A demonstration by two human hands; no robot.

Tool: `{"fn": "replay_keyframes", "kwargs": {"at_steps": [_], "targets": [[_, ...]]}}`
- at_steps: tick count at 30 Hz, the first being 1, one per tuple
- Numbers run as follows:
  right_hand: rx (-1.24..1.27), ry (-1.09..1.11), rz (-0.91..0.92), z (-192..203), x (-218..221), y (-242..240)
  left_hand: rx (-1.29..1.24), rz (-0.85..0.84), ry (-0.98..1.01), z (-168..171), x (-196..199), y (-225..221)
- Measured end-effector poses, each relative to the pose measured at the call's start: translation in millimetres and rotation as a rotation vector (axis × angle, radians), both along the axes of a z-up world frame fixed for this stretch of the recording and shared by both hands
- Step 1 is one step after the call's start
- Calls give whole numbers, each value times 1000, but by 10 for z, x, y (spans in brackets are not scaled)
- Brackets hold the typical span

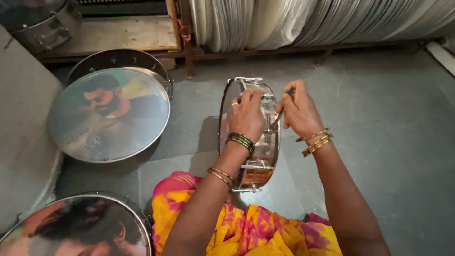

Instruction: The person sits on the floor and uses a small screwdriver to tighten screws on the metal rim of a percussion instrument.

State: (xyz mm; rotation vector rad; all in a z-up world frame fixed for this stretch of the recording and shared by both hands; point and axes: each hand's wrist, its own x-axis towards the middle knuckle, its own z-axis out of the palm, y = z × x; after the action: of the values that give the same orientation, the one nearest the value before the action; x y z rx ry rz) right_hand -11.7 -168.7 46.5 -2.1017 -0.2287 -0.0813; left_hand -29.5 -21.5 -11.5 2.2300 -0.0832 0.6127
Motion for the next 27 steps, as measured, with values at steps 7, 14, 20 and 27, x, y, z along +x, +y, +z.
{"fn": "replay_keyframes", "kwargs": {"at_steps": [7, 14, 20, 27], "targets": [[-96, -401, 122, -60, -261, 113, -17, 21, 146, 114, 100, 27], [-31, -733, 73, -719, -701, -18, 12, 10, 95, 101, 106, -82], [-223, -880, 135, -1026, -1024, -225, -24, -55, 13, -28, 197, -204], [42, -929, 98, -1008, -1150, -365, 25, -63, -2, -18, 91, -252]]}}
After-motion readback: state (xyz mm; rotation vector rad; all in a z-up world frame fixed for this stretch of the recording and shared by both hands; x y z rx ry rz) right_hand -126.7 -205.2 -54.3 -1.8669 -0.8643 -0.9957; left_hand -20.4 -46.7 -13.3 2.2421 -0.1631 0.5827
